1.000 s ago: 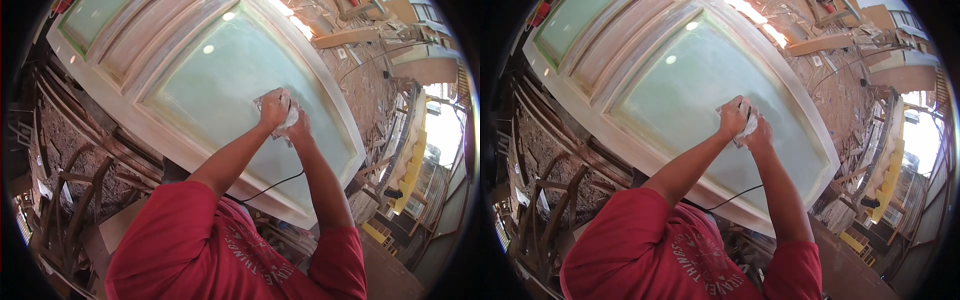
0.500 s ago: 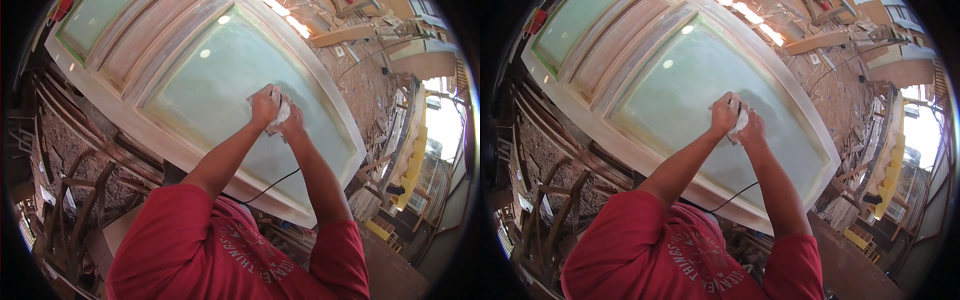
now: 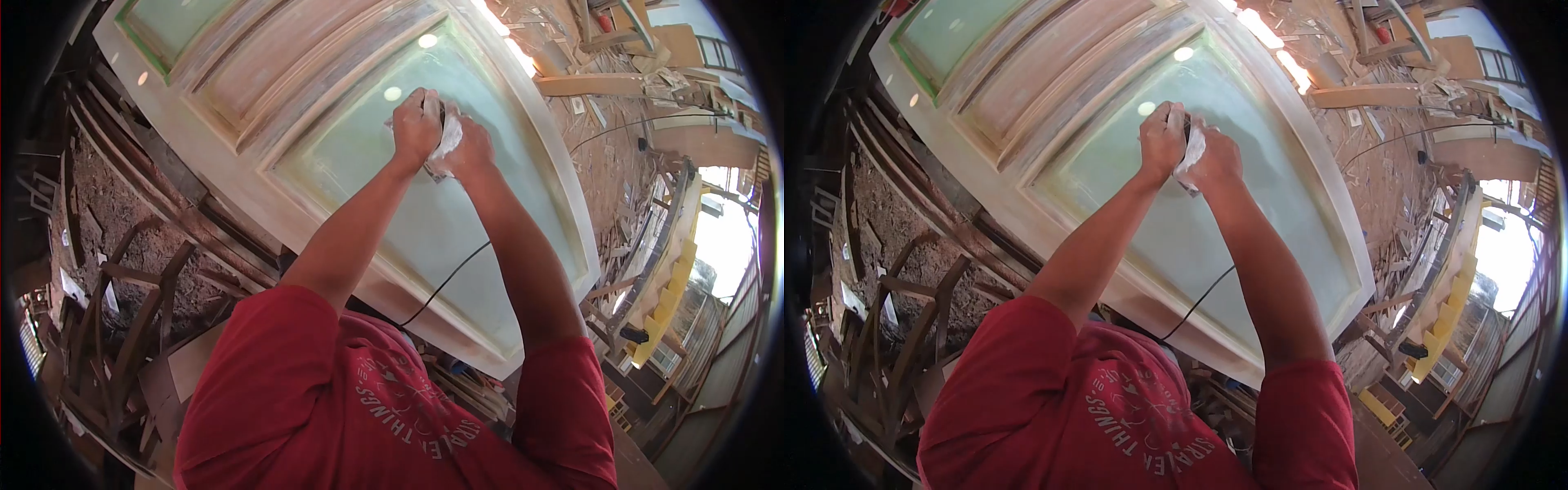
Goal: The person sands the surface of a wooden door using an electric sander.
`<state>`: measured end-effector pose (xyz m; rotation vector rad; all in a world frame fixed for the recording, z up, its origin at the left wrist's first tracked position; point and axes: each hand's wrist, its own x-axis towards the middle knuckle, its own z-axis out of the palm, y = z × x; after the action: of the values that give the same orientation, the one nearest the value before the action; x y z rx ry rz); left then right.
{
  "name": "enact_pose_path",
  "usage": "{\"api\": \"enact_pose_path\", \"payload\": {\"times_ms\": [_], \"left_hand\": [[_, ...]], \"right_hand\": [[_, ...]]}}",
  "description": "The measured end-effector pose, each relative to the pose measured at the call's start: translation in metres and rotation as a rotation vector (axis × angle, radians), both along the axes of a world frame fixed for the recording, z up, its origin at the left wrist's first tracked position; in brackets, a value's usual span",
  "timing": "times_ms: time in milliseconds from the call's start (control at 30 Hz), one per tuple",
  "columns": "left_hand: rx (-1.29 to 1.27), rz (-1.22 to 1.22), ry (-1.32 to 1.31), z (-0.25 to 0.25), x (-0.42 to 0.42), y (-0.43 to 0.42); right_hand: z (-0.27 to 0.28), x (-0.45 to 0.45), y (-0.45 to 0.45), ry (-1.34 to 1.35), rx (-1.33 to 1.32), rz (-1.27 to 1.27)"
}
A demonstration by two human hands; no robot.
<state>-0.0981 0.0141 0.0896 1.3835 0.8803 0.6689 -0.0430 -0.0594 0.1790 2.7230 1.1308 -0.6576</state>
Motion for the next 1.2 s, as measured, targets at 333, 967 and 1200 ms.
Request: {"api": "enact_pose_path", "payload": {"times_ms": [333, 967, 1200], "left_hand": [[0.111, 0.000, -0.015, 0.001, 0.015, -0.111], [0.013, -0.145, -0.066, -0.003, 0.016, -0.196], [0.008, -0.126, -0.016, 0.005, 0.020, -0.125]], "right_hand": [[0.007, 0.005, -0.109, -0.029, 0.028, -0.053], [0.013, 0.020, -0.188, 0.007, -0.095, -0.073], [0.020, 0.027, -0.120, 0.021, -0.085, -0.050]]}}
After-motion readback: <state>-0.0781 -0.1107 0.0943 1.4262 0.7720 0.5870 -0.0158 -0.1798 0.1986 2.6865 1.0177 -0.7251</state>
